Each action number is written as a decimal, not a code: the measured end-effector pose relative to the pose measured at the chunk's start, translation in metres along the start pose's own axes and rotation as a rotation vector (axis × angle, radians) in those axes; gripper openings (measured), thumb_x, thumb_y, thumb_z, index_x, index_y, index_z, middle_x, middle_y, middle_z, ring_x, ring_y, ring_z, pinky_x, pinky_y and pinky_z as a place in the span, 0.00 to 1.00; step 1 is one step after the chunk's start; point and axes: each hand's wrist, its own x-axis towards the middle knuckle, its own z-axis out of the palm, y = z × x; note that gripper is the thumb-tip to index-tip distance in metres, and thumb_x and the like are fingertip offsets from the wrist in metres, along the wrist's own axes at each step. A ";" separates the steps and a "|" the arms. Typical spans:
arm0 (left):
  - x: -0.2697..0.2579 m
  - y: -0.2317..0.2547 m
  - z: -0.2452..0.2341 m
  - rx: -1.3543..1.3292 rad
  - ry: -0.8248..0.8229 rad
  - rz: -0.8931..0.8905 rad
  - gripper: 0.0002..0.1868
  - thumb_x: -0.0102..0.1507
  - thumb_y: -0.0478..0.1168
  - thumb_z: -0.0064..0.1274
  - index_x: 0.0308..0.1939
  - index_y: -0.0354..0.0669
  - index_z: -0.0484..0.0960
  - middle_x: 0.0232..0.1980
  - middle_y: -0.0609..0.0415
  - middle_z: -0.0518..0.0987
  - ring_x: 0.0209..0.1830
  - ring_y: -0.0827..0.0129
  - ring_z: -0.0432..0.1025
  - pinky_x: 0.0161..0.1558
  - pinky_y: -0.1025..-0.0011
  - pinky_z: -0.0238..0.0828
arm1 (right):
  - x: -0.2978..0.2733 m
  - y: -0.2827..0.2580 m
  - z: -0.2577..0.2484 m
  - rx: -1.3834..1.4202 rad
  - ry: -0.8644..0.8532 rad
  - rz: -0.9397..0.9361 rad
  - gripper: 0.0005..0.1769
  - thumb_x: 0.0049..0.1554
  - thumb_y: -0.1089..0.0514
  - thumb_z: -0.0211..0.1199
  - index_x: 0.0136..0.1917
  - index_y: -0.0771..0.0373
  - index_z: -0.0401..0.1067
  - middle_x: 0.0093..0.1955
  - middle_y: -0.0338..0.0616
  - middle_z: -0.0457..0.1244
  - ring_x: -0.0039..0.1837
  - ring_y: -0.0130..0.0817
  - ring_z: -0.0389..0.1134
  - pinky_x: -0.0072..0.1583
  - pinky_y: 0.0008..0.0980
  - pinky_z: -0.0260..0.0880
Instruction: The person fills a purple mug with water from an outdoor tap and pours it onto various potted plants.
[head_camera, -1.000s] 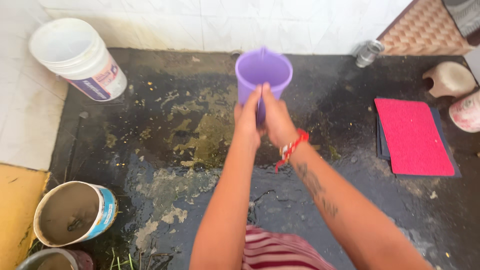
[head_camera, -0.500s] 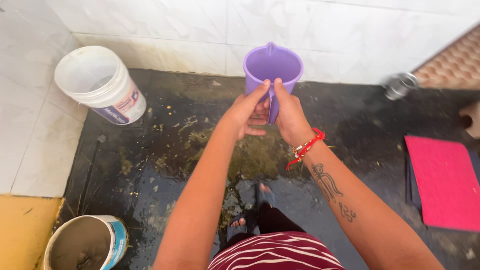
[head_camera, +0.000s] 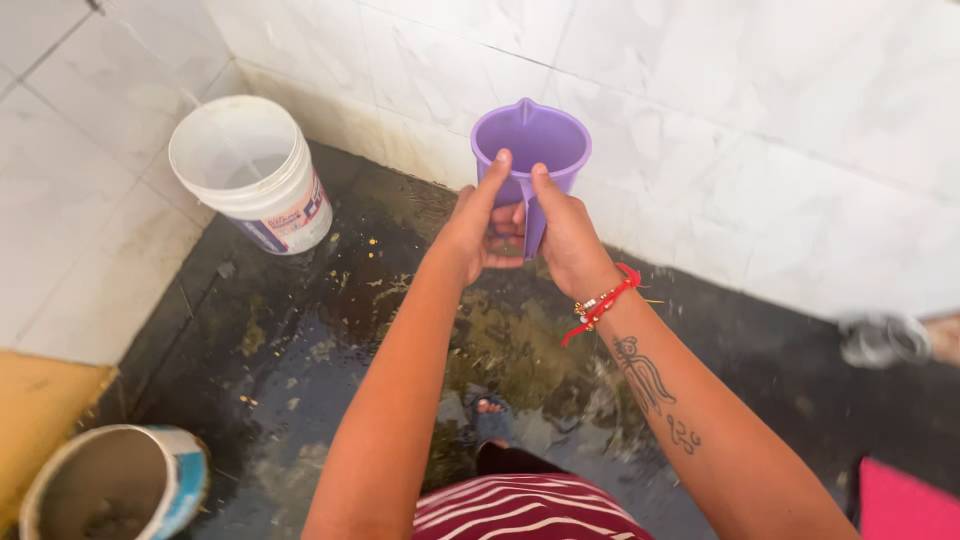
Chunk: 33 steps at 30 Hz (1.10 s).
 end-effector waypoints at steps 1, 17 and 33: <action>0.012 0.005 0.003 -0.027 0.030 0.032 0.64 0.46 0.77 0.51 0.72 0.38 0.52 0.62 0.31 0.71 0.59 0.33 0.73 0.50 0.37 0.75 | 0.015 -0.006 -0.004 -0.008 -0.027 0.004 0.33 0.63 0.32 0.47 0.36 0.62 0.70 0.46 0.54 0.72 0.49 0.44 0.73 0.53 0.41 0.73; 0.178 0.108 -0.137 -0.226 0.449 0.144 0.59 0.47 0.71 0.57 0.66 0.32 0.57 0.56 0.37 0.73 0.49 0.52 0.75 0.48 0.49 0.74 | 0.268 -0.030 0.109 -0.118 -0.164 0.165 0.26 0.60 0.36 0.58 0.44 0.62 0.73 0.38 0.41 0.67 0.40 0.32 0.69 0.46 0.34 0.72; 0.327 0.254 -0.328 -0.342 0.511 0.203 0.55 0.48 0.68 0.58 0.72 0.45 0.58 0.69 0.41 0.65 0.67 0.44 0.62 0.53 0.45 0.70 | 0.531 -0.056 0.283 -0.181 -0.199 0.148 0.21 0.55 0.45 0.64 0.47 0.67 0.76 0.34 0.43 0.68 0.36 0.30 0.69 0.37 0.28 0.63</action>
